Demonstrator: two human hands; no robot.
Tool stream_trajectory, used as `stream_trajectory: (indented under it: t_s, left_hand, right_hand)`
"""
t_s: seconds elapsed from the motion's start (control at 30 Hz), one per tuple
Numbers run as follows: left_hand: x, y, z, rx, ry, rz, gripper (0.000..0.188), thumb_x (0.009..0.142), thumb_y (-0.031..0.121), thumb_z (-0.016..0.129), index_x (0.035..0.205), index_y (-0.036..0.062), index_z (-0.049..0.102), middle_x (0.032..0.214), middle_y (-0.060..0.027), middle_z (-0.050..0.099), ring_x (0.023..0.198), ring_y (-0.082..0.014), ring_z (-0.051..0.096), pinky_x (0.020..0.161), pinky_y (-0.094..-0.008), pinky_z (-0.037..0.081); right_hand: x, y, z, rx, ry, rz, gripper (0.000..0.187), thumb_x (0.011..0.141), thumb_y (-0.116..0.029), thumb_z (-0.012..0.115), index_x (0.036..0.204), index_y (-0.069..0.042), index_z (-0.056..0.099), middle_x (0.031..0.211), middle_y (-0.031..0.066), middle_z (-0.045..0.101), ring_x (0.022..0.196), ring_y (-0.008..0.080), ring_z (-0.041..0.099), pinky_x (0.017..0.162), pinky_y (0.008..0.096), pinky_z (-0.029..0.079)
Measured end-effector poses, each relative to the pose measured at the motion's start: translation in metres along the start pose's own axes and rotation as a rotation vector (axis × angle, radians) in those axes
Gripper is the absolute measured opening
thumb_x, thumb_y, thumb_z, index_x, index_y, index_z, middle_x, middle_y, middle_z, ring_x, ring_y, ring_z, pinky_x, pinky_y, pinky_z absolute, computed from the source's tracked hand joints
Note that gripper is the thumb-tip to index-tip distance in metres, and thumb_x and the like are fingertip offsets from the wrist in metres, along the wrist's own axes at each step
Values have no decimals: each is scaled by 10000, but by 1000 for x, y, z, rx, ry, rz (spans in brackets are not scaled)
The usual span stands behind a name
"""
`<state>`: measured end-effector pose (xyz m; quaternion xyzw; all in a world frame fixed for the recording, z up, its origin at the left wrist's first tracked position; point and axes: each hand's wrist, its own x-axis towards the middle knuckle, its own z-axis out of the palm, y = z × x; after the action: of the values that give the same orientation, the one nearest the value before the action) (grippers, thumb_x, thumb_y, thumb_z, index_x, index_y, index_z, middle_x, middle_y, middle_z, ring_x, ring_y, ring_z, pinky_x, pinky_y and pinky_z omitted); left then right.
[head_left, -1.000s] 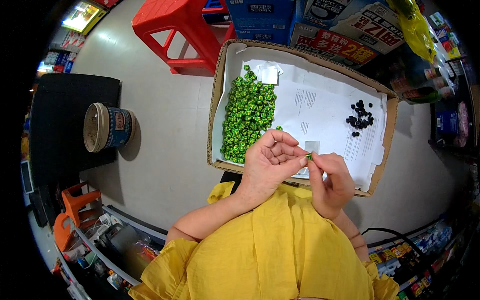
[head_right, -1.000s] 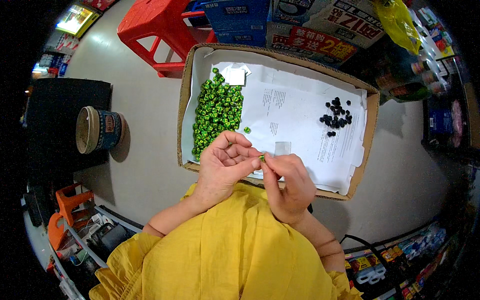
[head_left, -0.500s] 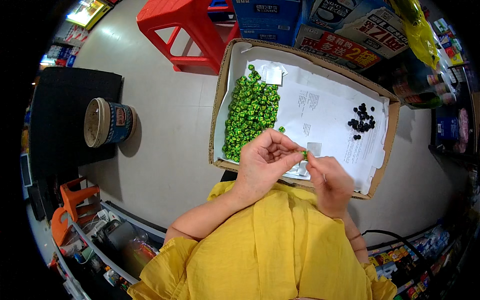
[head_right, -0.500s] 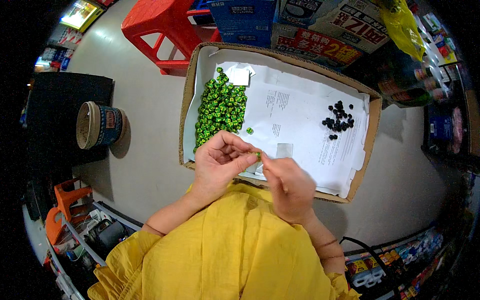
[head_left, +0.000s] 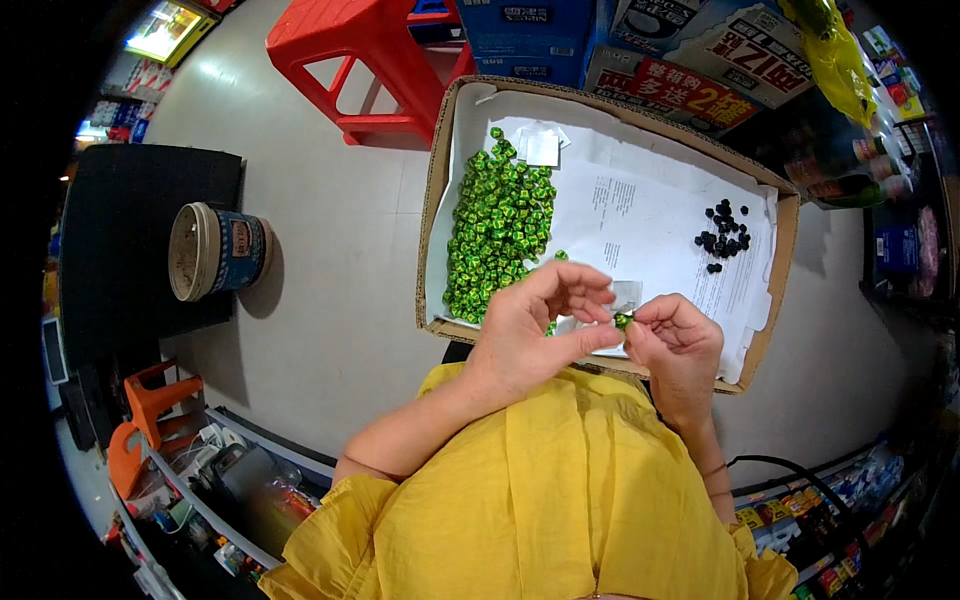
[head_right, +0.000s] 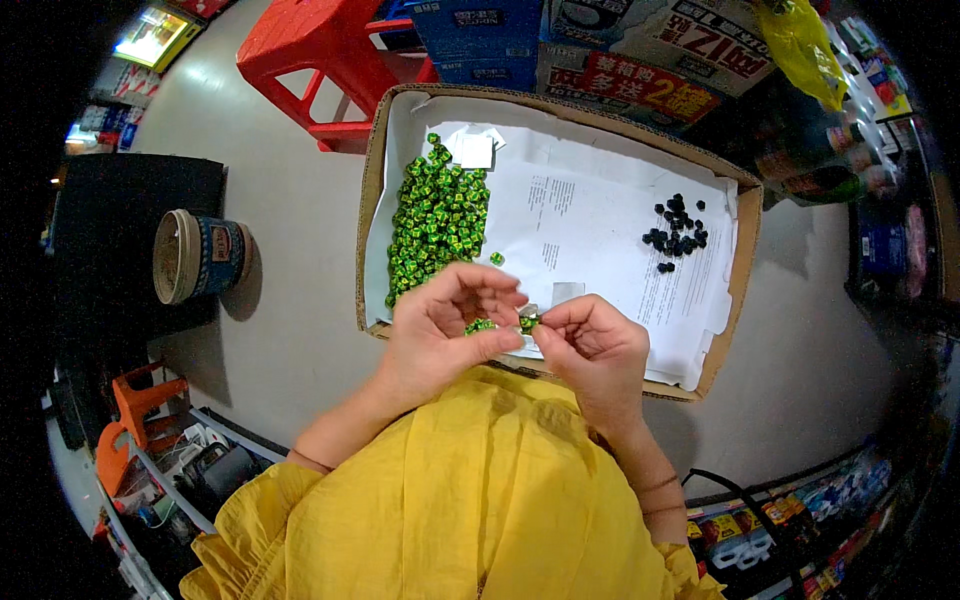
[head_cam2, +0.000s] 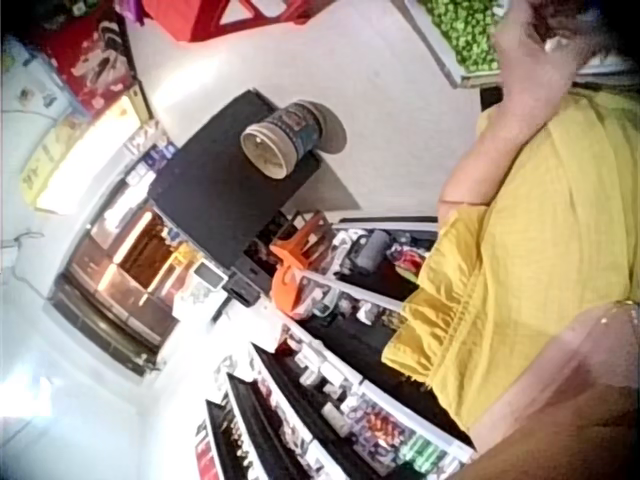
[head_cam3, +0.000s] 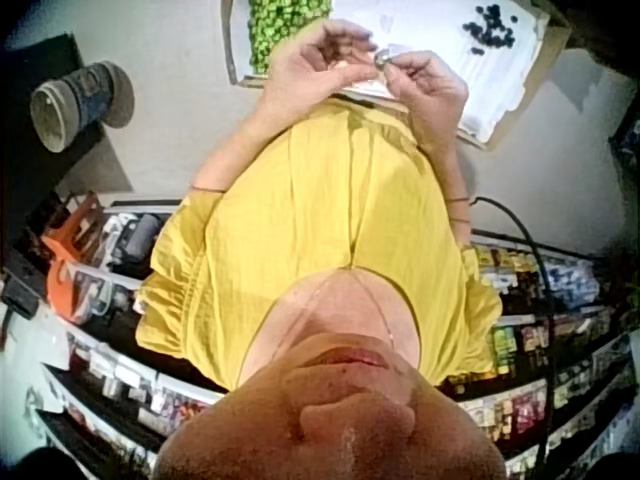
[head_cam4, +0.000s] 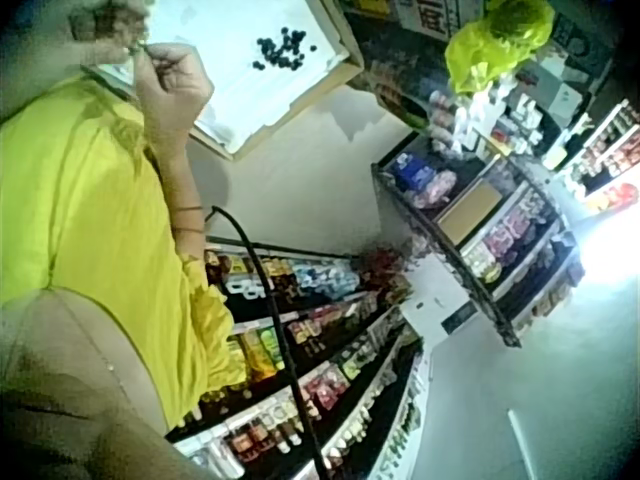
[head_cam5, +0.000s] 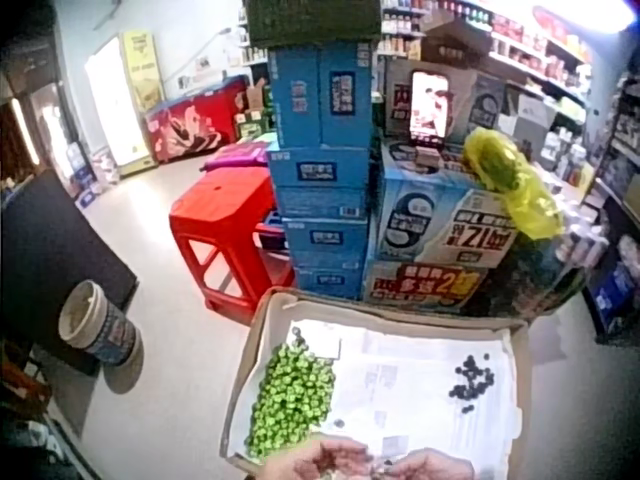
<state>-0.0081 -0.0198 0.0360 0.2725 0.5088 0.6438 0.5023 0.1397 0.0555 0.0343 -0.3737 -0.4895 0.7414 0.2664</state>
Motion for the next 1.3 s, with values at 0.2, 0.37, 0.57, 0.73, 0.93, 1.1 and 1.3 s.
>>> stream_trajectory:
  t_s: [0.2,0.37,0.57,0.73,0.93,1.1,1.3]
  left_hand:
    - [-9,-3,-1,13,-13,-62,166,762,-12,663,913,-33,596,850,-53,624,783,-87,581,720,-222,477]
    - [-11,-3,0,28,-48,2,150,761,-32,642,903,-38,591,864,-53,618,778,-90,580,723,-226,480]
    - [-14,-5,0,100,-63,44,149,757,-39,634,897,-43,584,872,-59,611,778,-96,582,738,-236,487]
    - [-15,-5,4,-24,-31,-24,148,759,-46,632,895,-45,574,871,-64,611,790,-96,587,738,-228,493]
    - [-17,0,5,-115,-67,-116,141,767,-42,636,894,-35,577,857,-54,614,786,-80,591,715,-216,498]
    - [-16,-6,4,-184,-29,-184,97,794,-9,635,875,-37,589,818,-60,633,727,-70,595,668,-197,494]
    - [-10,-14,-6,-202,-79,-289,107,805,18,636,891,-40,612,873,-70,641,777,-78,600,704,-188,486]
  right_hand:
    - [1,8,-4,308,-142,70,111,800,66,572,905,43,544,800,43,574,680,52,522,596,168,421]
    - [1,1,2,123,-120,-13,158,787,73,592,938,55,550,847,45,573,728,63,529,635,182,434]
    - [5,1,-6,11,-210,-143,137,759,86,612,892,54,611,856,77,598,742,84,540,639,198,437]
    - [8,-2,-5,-149,-213,-452,178,705,115,611,865,40,632,827,102,612,708,123,558,617,232,433]
    - [26,0,-18,-377,-385,-861,219,657,89,655,863,16,640,783,114,614,612,171,568,524,270,448]
    - [31,-7,-21,-653,-441,-1160,219,646,59,687,855,34,628,830,121,597,591,191,559,489,282,446]
    - [28,-10,-23,-899,-422,-1262,233,648,7,690,857,65,606,874,118,582,593,199,556,489,291,448]
